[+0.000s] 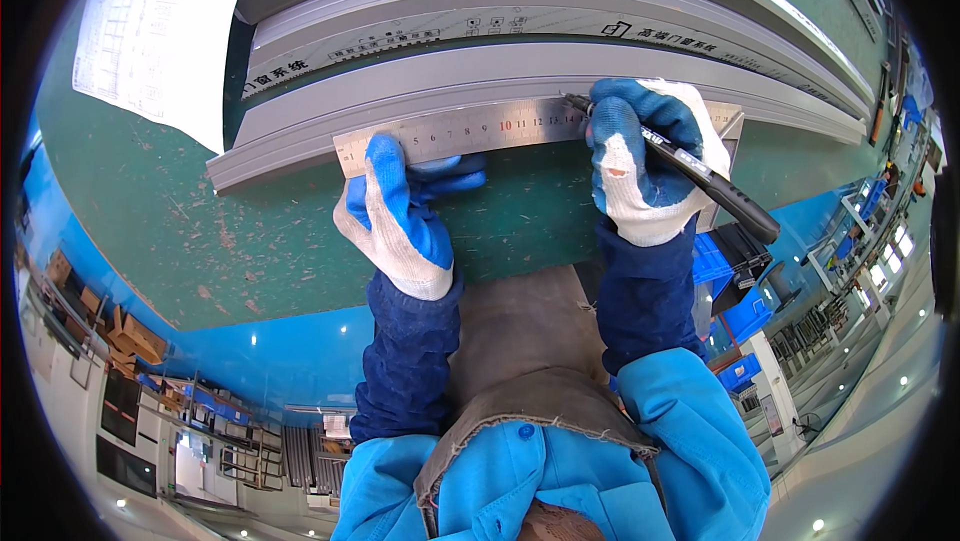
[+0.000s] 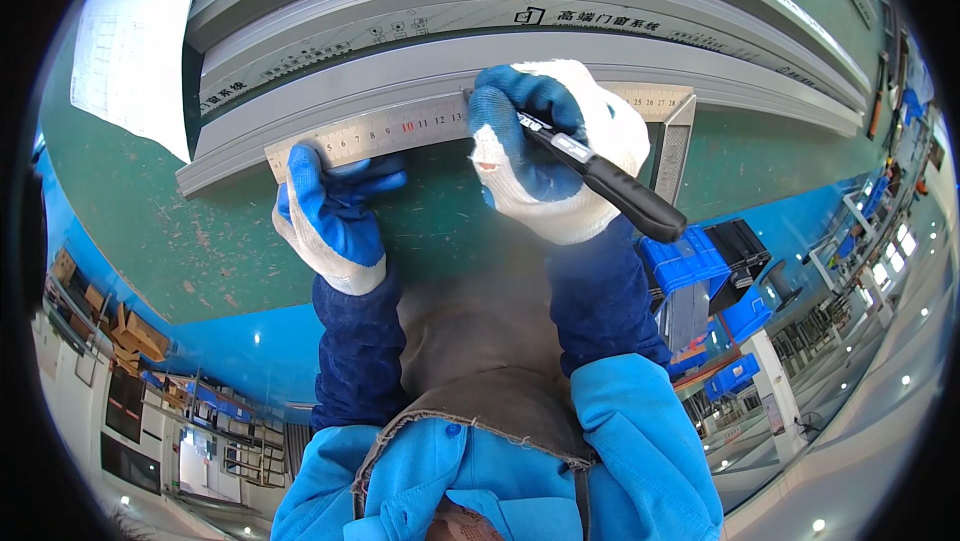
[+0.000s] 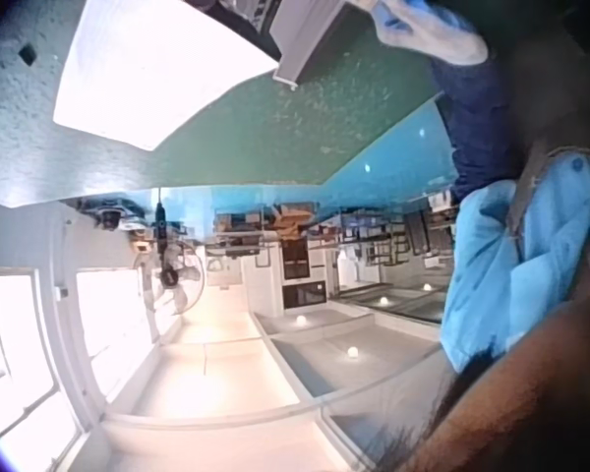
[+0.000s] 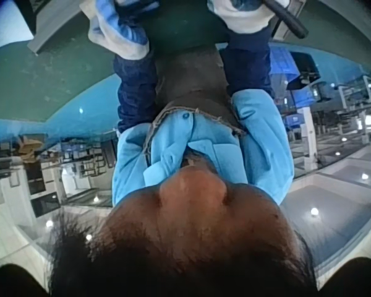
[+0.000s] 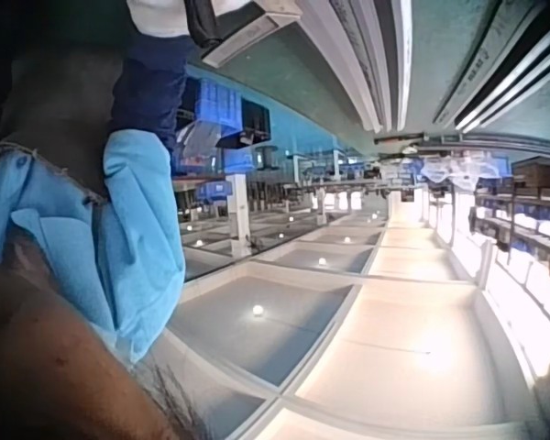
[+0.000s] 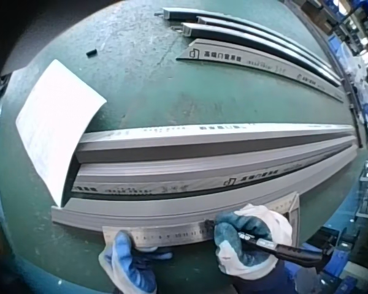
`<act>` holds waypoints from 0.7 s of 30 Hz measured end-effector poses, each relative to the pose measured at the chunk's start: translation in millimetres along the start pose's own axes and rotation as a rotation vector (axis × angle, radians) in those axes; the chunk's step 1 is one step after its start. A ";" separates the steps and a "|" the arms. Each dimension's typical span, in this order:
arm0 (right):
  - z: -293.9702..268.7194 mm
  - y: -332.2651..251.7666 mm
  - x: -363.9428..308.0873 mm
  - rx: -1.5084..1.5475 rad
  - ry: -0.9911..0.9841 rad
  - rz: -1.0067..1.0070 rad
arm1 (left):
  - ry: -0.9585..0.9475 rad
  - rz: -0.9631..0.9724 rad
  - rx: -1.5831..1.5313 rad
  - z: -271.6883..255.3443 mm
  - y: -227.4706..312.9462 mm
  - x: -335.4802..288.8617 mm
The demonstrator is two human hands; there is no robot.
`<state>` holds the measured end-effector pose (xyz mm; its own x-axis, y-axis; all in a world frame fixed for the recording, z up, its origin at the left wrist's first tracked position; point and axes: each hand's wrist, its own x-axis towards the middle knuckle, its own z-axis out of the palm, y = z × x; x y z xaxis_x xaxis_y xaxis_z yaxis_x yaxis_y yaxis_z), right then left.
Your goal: Measuring and marking aluminum profiles using a ruler and marker according to a technical drawing.
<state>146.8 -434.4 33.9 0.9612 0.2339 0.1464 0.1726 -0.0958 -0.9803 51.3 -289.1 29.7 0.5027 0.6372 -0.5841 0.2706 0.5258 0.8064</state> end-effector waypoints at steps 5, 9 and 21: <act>9.0 -9.8 -4.6 -0.104 0.204 0.020 | 0.106 -0.074 -0.057 -13.5 -15.6 -3.5; 3.3 -15.6 -7.7 -0.096 0.283 0.089 | 0.093 -0.254 -0.156 -8.7 -16.0 -12.9; -113.0 -1.3 -0.4 -0.117 0.363 0.065 | -0.203 -0.289 -0.248 96.4 -28.6 -52.1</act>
<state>170.6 -543.7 50.0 0.9810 -0.1318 0.1424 0.1122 -0.2135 -0.9705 96.5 -391.6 45.9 0.5928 0.3332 -0.7332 0.2313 0.8016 0.5513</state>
